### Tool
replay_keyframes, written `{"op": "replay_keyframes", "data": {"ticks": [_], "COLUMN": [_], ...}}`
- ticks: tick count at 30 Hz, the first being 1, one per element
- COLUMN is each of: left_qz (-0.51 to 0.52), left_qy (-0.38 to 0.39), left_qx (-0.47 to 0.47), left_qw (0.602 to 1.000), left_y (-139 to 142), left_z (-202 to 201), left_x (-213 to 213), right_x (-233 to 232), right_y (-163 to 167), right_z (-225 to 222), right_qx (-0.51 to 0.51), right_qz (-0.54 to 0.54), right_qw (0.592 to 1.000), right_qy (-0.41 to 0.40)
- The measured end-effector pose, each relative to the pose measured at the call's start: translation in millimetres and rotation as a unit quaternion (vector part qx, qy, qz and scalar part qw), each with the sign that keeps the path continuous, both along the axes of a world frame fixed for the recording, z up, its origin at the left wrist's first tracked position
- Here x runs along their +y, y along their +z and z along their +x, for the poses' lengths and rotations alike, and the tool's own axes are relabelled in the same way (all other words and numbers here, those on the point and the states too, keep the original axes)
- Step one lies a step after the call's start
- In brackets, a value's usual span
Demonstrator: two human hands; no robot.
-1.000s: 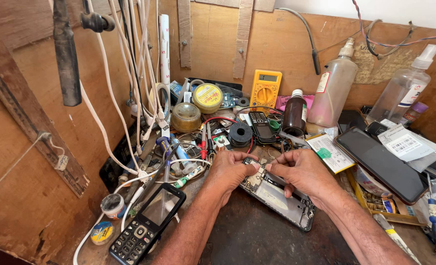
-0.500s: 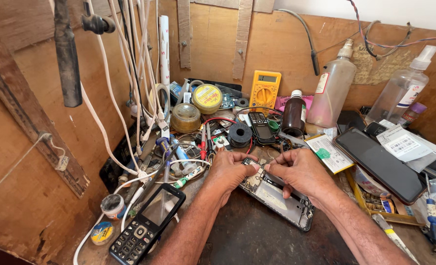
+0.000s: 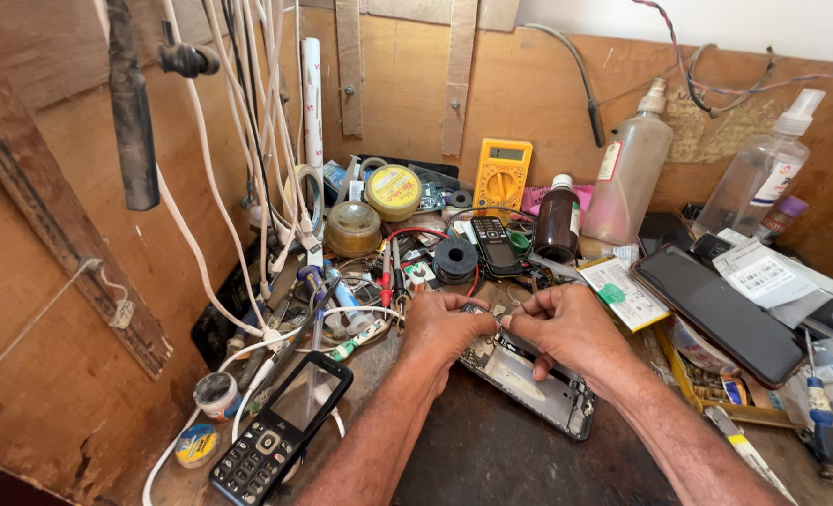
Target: The person disassembles a mobile phone, removes the motherboard, and uses a screwdriver to unscrew components. They then reassemble the phone by placing the motherboard back into the chassis and securing it.
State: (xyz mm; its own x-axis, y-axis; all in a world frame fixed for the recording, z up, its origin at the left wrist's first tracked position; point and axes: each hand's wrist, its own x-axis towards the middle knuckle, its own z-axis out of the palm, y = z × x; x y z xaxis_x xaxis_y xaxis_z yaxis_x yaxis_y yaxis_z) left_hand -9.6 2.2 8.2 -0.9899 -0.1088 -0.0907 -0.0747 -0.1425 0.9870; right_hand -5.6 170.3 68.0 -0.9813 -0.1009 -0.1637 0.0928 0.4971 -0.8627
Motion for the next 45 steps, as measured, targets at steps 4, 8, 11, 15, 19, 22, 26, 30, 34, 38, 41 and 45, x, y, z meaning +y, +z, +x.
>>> {"op": "replay_keyframes", "data": {"ticks": [4, 8, 11, 15, 19, 22, 26, 30, 34, 38, 41, 45], "left_qz": [-0.004, -0.001, 0.017, 0.005, -0.003, -0.012, -0.010, -0.004, -0.012, -0.019, -0.001, 0.012], "left_qy": [-0.001, -0.003, -0.012, -0.002, 0.007, 0.012, 0.007, -0.003, 0.003, 0.005, -0.023, -0.043], "left_qx": [-0.008, -0.006, -0.002, -0.005, -0.004, -0.017, -0.007, -0.022, -0.021, -0.017, -0.026, -0.032], "left_qw": [1.000, 1.000, 1.000, 1.000, 1.000, 1.000, 1.000, 1.000, 1.000, 1.000, 0.999, 0.998], "left_y": [2, 1, -1, -3, -5, -4, -1, -1, -3, -2, -1, 0], "left_z": [0, -1, -1, -3, -4, -5, -4, -3, -4, -3, -2, -3], "left_x": [1, 1, 1, 2, 5, 4, 5, 3, 5, 5, 1, -2], "right_x": [1, 3, 3, 4, 4, 4, 5, 6, 7, 7, 8, 11], "right_y": [1, 0, -1, -2, -4, -4, -2, -5, -7, -8, -8, -8], "right_z": [0, 2, 2, 1, 1, 1, 1, 2, 0, -1, 0, -1], "right_qx": [0.015, 0.018, 0.017, 0.015, 0.021, 0.020, 0.010, 0.006, 0.004, 0.005, 0.005, -0.012], "right_qz": [-0.015, -0.020, -0.022, -0.021, -0.008, -0.014, -0.029, -0.039, -0.061, -0.070, -0.079, -0.088], "right_qw": [1.000, 1.000, 0.999, 1.000, 1.000, 1.000, 1.000, 0.999, 0.998, 0.998, 0.997, 0.996], "right_qy": [0.008, 0.013, 0.018, 0.017, 0.012, 0.011, 0.003, -0.003, -0.003, -0.002, 0.002, 0.001]}}
